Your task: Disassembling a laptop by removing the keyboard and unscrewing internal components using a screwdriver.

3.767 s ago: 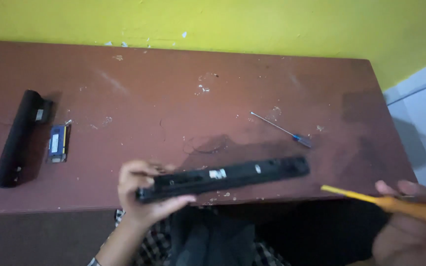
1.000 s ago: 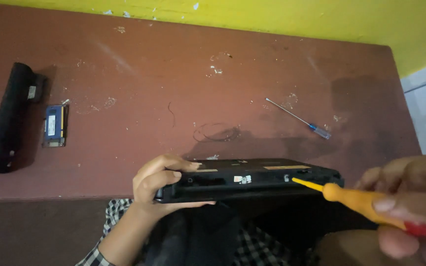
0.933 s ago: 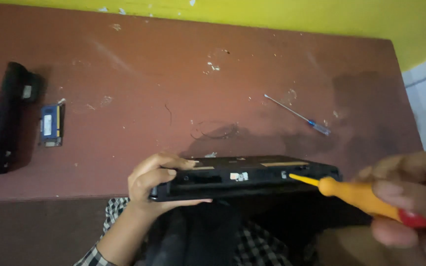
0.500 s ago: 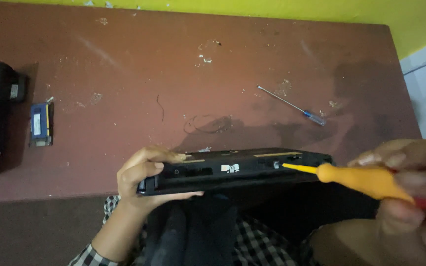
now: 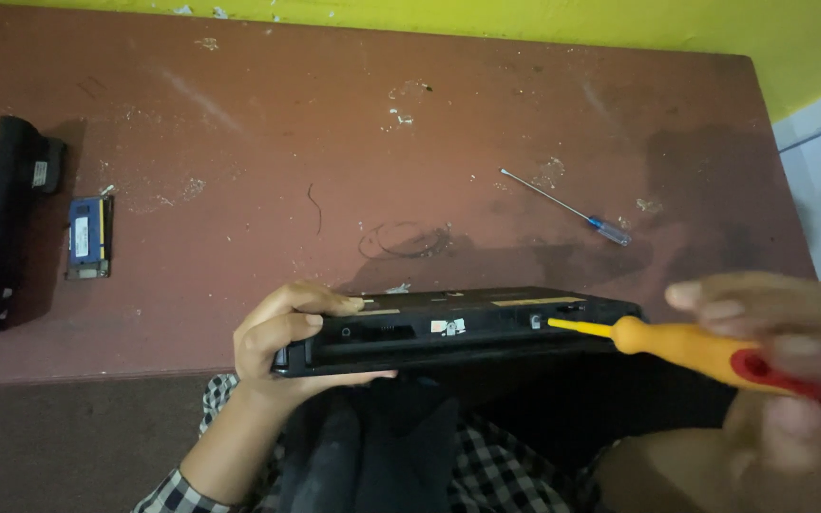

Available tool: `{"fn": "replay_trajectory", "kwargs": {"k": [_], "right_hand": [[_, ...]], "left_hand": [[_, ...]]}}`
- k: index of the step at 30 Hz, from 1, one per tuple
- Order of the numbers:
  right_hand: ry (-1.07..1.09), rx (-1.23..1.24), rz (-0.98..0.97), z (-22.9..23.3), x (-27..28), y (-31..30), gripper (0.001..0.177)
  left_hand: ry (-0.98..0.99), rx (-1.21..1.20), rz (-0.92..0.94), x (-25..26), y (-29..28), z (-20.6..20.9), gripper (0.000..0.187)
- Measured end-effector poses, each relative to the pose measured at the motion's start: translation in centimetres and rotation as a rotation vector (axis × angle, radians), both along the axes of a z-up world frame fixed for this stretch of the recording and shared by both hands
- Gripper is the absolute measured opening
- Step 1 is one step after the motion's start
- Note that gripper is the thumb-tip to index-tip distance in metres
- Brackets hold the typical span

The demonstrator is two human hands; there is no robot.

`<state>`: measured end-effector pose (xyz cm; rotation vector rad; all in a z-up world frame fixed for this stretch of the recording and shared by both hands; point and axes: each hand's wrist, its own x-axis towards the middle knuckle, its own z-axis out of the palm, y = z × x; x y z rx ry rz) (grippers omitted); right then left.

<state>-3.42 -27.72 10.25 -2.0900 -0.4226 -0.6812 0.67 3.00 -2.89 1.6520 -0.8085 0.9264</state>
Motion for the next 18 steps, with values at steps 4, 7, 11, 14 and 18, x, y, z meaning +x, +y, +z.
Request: {"fn": "replay_trajectory", "kwargs": {"k": [4,7,11,14,18], "right_hand": [[-0.133,-0.081,0.164,-0.9,0.3,-1.6,0.020],[0.047,-0.048,0.089,0.3,-1.4,-0.9,0.019],[-0.090,0.067,0.181,-2.0,-0.2,-2.1,0.013],[0.326,-0.129,0.422,0.6,1.8,-8.4,0.091],[0.358,0.255,0.410,-0.9,0.1,-6.4,0.060]], "left_hand": [[0.020,-0.019,0.003,0.0,-0.2,0.1,0.075],[0.025,-0.017,-0.001,-0.1,-0.1,0.2,0.075],[0.026,-0.019,-0.018,0.0,-0.1,0.1,0.076],[0.034,-0.037,-0.015,-0.1,-0.1,-0.2,0.076],[-0.019,-0.014,-0.005,0.2,-0.1,0.1,0.074]]}}
